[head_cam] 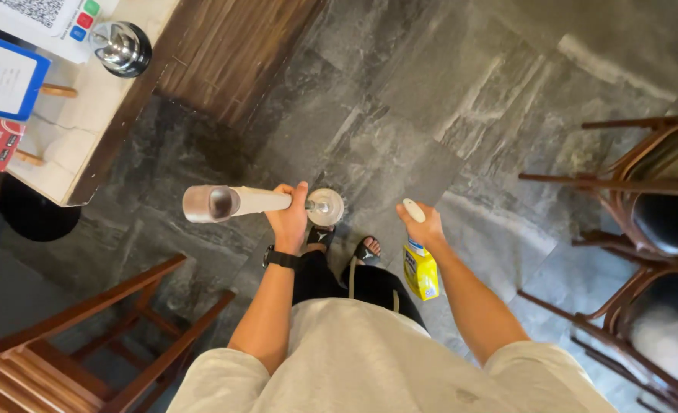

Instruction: Mopping the floor using a spray bottle with cleaner and a spin mop in a cafe dining area.

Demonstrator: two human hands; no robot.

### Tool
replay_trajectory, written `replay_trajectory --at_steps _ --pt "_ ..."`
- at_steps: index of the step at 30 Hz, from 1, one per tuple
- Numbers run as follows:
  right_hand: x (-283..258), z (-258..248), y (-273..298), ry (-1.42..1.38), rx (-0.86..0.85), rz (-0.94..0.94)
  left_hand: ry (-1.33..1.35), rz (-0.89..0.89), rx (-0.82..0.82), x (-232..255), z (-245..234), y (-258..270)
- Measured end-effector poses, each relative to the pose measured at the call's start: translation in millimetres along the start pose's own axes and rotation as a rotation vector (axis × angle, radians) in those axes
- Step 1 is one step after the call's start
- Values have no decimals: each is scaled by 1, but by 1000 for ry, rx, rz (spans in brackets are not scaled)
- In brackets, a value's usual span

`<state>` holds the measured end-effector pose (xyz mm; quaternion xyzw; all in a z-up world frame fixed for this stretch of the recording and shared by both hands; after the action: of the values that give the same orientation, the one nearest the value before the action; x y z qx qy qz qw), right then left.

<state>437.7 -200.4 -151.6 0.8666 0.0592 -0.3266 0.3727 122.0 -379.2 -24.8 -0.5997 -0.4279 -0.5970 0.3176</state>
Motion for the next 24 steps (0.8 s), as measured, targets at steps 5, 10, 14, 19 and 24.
replay_trajectory --at_steps 5,10,14,19,24 --pt "5 29 15 286 61 -34 91 -112 41 -21 -21 16" --pt "-7 46 27 232 40 -114 91 -111 -25 -31 -38 24" --pt "-10 60 31 276 91 -172 96 -109 -48 -45 -51 29" --pt "-5 76 51 249 106 -19 83 -42 -143 -22 -56 26" --pt "4 67 62 203 246 -63 40 18 -264 -2 -43 20"
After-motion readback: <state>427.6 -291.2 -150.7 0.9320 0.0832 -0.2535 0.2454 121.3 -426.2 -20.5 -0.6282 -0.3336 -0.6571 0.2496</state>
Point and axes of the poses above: each hand's wrist, its own y-axis away from the middle knuckle, its own z-axis out of the palm, x = y × z, the point moved 9 cm from there along -y, towards the middle knuckle, and after that the axes turned 4 degrees about y, right-handed, at the moved point
